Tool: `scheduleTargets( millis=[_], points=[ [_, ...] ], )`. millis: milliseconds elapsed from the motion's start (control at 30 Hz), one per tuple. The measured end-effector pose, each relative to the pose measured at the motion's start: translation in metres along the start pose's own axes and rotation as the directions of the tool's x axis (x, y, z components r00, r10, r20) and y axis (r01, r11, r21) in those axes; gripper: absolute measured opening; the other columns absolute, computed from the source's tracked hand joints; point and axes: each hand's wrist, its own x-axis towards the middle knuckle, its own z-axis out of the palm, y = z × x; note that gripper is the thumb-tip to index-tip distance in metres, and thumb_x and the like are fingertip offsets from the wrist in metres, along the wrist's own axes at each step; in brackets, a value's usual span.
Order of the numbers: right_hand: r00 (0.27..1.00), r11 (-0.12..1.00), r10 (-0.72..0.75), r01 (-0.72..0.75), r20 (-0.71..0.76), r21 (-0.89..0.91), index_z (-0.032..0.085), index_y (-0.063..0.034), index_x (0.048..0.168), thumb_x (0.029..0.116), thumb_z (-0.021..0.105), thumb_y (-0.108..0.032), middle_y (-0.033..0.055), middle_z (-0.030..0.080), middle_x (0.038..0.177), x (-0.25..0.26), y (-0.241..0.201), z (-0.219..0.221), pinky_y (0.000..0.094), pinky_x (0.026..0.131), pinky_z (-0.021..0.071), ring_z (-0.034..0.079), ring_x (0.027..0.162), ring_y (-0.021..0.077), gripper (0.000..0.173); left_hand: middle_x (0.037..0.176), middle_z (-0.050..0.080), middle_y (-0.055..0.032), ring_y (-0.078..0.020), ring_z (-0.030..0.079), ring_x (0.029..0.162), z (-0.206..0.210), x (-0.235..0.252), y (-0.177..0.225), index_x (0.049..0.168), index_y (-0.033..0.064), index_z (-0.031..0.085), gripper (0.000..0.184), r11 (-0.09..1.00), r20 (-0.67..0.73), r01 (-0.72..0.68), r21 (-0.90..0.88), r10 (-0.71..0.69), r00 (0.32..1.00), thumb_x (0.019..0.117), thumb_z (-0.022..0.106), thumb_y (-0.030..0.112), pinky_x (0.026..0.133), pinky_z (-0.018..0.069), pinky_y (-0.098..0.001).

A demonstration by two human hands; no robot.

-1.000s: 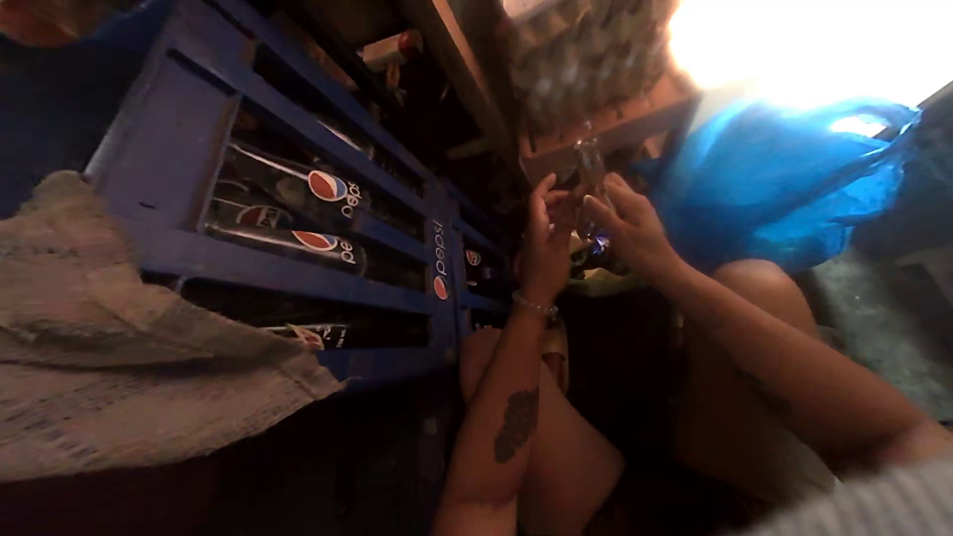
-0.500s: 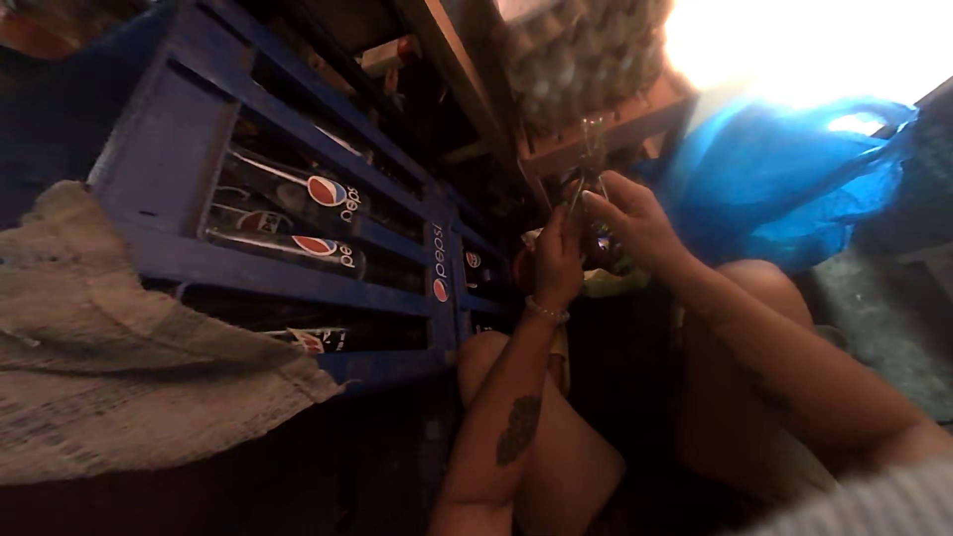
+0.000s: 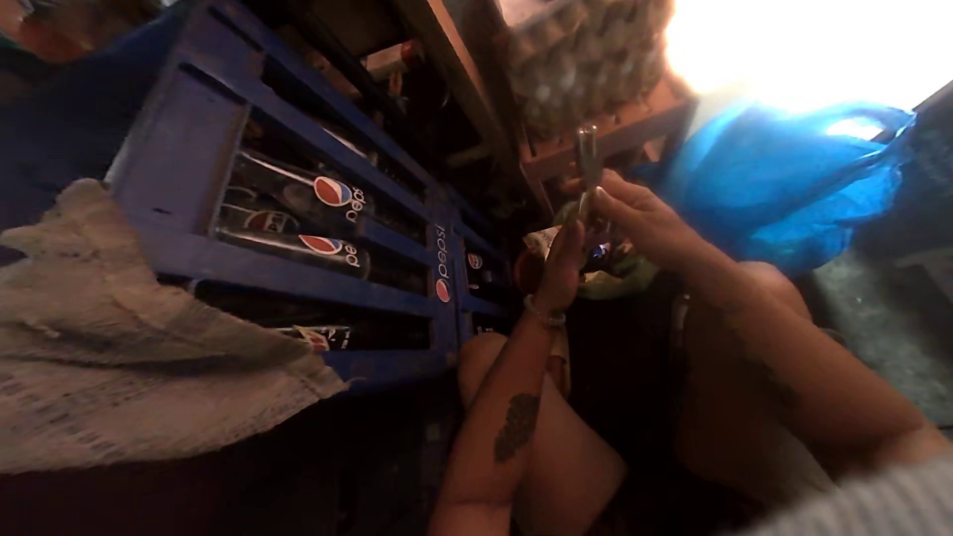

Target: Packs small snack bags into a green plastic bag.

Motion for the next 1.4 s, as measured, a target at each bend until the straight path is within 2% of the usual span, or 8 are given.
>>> scheduleTargets(
  millis=[67, 133, 300, 467, 600, 767, 1067, 1400],
  points=[
    [1.0, 0.998, 0.014, -0.012, 0.02, -0.064, 0.068, -0.0051, 0.124, 0.1082, 0.043, -0.019, 0.0089, 0.045, 0.153, 0.0, -0.003, -0.001, 0.0294, 0.107, 0.0479, 0.049, 0.135, 0.0131, 0.033, 0.134, 0.06, 0.0023, -0.0068, 0.057, 0.122, -0.002, 0.001, 0.003, 0.146, 0.0039, 0.042, 0.075, 0.992, -0.01, 0.003, -0.126, -0.004, 1.0, 0.1008, 0.046, 0.063, 0.106, 0.0486, -0.0325],
    [0.998, 0.992, 0.053, -0.047, 0.044, -0.114, 0.068, -0.0089, 0.129, 0.1069, 0.046, -0.022, 0.0085, 0.039, 0.159, -0.001, -0.002, -0.001, 0.0339, 0.11, 0.0461, 0.045, 0.14, 0.0155, 0.034, 0.127, 0.061, 0.0042, -0.0068, 0.059, 0.117, -0.001, 0.002, 0.008, 0.141, 0.0081, 0.044, 0.054, 0.976, -0.004, 0.045, -0.215, -0.047, 0.999, 0.1046, 0.047, 0.047, 0.102, 0.051, -0.0326],
    [0.995, 0.994, 0.097, -0.097, 0.016, -0.047, 0.07, -0.0056, 0.123, 0.1071, 0.047, -0.02, 0.0058, 0.048, 0.151, -0.001, -0.003, 0.002, 0.0222, 0.096, 0.0506, 0.055, 0.124, 0.0055, 0.031, 0.126, 0.06, 0.0001, -0.0025, 0.06, 0.113, -0.001, -0.004, 0.02, 0.147, -0.0012, 0.038, 0.044, 0.996, -0.017, 0.08, -0.04, -0.081, 0.997, 0.1088, 0.04, 0.021, 0.102, 0.0506, -0.0272],
    [0.987, 0.996, 0.031, -0.018, -0.156, 0.082, 0.061, -0.0027, 0.136, 0.11, 0.041, -0.018, 0.0071, 0.065, 0.132, 0.006, 0.007, -0.005, 0.0337, 0.102, 0.053, 0.063, 0.12, 0.0137, 0.036, 0.088, 0.06, -0.0017, -0.0076, 0.061, 0.075, 0.001, 0.004, 0.013, 0.124, 0.0004, 0.054, 0.03, 0.967, -0.086, 0.11, 0.231, -0.092, 0.992, 0.1025, 0.057, 0.022, 0.072, 0.0567, -0.0271],
    [0.969, 0.995, -0.067, 0.082, -0.238, 0.051, 0.058, 0.0005, 0.137, 0.1092, 0.04, -0.013, 0.0107, 0.066, 0.132, 0.008, 0.01, -0.005, 0.0365, 0.099, 0.056, 0.065, 0.118, 0.0183, 0.035, 0.076, 0.055, -0.0022, -0.0097, 0.052, 0.059, -0.007, 0.008, 0.02, 0.117, 0.0041, 0.06, 0.033, 0.839, -0.189, 0.29, 0.46, -0.227, 0.955, 0.105, 0.056, 0.035, 0.056, 0.0485, -0.028],
    [0.96, 0.99, -0.128, 0.137, -0.247, 0.02, 0.061, 0.0018, 0.132, 0.1067, 0.048, -0.008, 0.0082, 0.067, 0.127, 0.007, 0.01, -0.004, 0.0321, 0.093, 0.058, 0.067, 0.109, 0.0129, 0.03, 0.088, 0.063, -0.0127, -0.0244, 0.062, 0.078, -0.006, 0.009, 0.024, 0.12, 0.0029, 0.061, 0.044, 0.701, -0.224, 0.347, 0.623, -0.265, 0.938, 0.1014, 0.062, 0.043, 0.073, 0.0531, -0.0484],
    [0.943, 0.983, -0.178, 0.159, -0.28, -0.089, 0.06, 0.0044, 0.129, 0.1039, 0.048, -0.001, 0.0109, 0.068, 0.124, 0.007, 0.01, -0.004, 0.0318, 0.093, 0.0594, 0.069, 0.108, 0.013, 0.029, 0.073, 0.051, -0.0027, -0.0107, 0.047, 0.054, -0.004, 0.008, 0.019, 0.11, 0.0046, 0.059, 0.034, 0.8, -0.187, 0.263, 0.54, -0.19, 0.964, 0.1023, 0.061, 0.038, 0.051, 0.0439, -0.029],
    [0.924, 0.959, -0.261, 0.215, -0.28, -0.184, 0.069, 0.0016, 0.121, 0.1024, 0.055, -0.002, 0.0101, 0.068, 0.119, 0.005, 0.009, -0.003, 0.0291, 0.092, 0.0593, 0.068, 0.106, 0.0123, 0.023, 0.077, 0.056, -0.0039, -0.0131, 0.053, 0.063, -0.004, 0.007, 0.02, 0.112, 0.0042, 0.061, 0.033, 0.768, -0.204, 0.213, 0.604, -0.109, 0.973, 0.1023, 0.058, 0.036, 0.06, 0.0475, -0.0345]
  ],
)
